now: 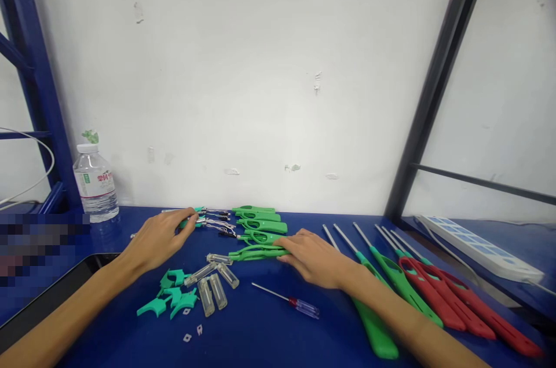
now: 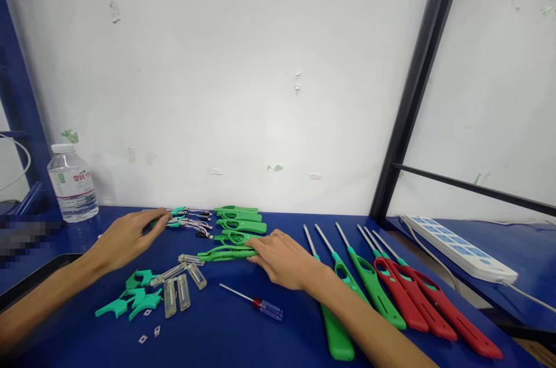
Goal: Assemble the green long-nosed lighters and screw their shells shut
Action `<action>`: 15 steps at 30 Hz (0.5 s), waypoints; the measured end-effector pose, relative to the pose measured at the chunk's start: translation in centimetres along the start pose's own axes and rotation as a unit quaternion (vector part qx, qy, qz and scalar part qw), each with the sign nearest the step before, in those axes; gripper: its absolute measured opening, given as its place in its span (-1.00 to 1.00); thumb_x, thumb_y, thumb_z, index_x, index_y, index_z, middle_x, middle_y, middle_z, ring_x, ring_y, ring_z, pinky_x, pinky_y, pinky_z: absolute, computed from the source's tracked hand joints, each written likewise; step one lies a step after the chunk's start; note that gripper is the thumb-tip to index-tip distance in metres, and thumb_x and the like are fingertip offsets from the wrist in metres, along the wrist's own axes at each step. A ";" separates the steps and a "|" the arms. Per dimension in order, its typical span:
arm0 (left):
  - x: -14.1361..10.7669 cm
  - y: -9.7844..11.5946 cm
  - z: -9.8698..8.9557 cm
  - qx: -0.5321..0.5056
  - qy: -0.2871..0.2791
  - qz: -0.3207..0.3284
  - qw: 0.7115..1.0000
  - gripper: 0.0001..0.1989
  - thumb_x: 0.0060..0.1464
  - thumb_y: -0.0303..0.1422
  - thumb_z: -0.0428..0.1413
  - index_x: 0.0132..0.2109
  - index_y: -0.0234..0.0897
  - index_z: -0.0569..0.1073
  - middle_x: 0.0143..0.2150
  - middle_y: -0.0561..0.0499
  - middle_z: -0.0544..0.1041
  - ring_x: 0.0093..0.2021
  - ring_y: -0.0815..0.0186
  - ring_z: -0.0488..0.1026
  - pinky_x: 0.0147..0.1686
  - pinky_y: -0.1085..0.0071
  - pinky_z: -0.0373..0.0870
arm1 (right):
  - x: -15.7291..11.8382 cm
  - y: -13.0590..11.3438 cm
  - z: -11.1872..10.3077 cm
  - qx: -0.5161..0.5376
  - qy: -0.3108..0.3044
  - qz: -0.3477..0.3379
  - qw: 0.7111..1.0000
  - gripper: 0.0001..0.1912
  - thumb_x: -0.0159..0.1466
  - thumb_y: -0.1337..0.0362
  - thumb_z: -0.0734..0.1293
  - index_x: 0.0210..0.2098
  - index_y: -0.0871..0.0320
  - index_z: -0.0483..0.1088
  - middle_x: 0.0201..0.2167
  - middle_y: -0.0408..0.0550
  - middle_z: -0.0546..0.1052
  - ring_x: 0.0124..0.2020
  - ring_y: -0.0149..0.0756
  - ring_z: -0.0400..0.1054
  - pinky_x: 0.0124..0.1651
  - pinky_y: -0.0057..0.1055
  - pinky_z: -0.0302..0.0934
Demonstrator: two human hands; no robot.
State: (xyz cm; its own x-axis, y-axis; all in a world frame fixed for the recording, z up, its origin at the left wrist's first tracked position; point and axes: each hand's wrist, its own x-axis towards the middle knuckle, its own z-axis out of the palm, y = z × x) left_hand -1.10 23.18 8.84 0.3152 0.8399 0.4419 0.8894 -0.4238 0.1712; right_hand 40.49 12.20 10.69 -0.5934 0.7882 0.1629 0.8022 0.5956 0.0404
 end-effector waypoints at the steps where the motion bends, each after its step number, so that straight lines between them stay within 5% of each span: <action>1: 0.0 0.0 0.0 0.000 0.000 0.001 1.000 -0.67 0.61 -0.09 0.36 0.27 -0.21 0.67 0.22 -0.11 0.73 0.12 0.06 0.75 0.16 0.01 0.78 | 0.0 0.0 0.0 0.000 0.000 0.000 1.000 -0.63 0.66 0.07 0.56 0.33 0.11 0.61 0.21 0.03 0.73 0.11 -0.07 0.72 0.22 0.04 0.68; 15: -0.2 0.7 0.1 0.006 0.005 -0.012 1.000 -0.67 0.61 -0.10 0.36 0.28 -0.19 0.67 0.25 -0.12 0.72 0.16 0.04 0.74 0.19 0.00 0.77 | -0.3 0.0 0.3 0.011 0.032 -0.019 0.999 -0.66 0.66 0.11 0.55 0.32 0.11 0.62 0.19 0.01 0.75 0.13 -0.06 0.73 0.26 0.07 0.67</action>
State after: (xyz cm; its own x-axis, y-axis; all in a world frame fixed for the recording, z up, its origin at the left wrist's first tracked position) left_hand -0.50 22.78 8.79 0.2913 0.8462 0.4463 0.9005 -0.4000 0.1706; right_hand 40.66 12.06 10.33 -0.6178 0.7539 0.2235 0.7769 0.6291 0.0257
